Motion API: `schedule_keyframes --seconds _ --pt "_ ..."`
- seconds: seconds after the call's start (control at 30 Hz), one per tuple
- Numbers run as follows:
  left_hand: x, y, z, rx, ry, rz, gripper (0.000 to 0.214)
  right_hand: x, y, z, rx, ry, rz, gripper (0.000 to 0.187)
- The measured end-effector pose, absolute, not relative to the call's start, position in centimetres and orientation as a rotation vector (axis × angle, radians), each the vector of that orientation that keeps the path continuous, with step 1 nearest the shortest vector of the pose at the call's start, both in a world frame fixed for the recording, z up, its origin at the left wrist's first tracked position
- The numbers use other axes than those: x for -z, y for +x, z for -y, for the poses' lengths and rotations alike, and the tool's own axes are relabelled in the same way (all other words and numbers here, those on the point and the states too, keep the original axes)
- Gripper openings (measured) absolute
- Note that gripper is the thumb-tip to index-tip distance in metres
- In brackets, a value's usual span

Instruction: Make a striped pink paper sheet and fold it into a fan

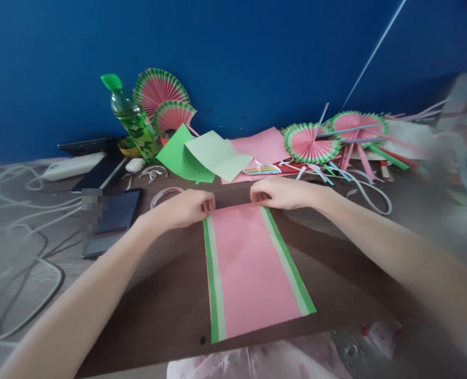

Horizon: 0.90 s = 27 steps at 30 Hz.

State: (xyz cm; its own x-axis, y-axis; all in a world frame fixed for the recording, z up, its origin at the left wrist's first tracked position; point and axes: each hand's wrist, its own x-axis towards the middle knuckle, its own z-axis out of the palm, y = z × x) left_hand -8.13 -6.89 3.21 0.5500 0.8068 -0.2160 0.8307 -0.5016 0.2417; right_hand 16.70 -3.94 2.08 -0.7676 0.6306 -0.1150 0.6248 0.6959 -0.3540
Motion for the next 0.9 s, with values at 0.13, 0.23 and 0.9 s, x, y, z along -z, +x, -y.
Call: schedule_keyframes --seconds 0.13,0.23,0.9 --pt "-3.1 -7.8 7.1 0.112 2.528 -1.347 0.019 -2.1 16.5 4.3 -0.479 -1.045 2.91 0.009" --pt "-3.1 -7.5 7.4 0.132 2.577 -1.361 0.019 -2.3 16.4 4.6 -0.361 -0.996 2.942 0.01" --pt "-2.6 -3.2 12.2 0.439 2.953 -1.658 0.023 -2.6 13.0 9.7 0.278 -1.439 2.95 0.019"
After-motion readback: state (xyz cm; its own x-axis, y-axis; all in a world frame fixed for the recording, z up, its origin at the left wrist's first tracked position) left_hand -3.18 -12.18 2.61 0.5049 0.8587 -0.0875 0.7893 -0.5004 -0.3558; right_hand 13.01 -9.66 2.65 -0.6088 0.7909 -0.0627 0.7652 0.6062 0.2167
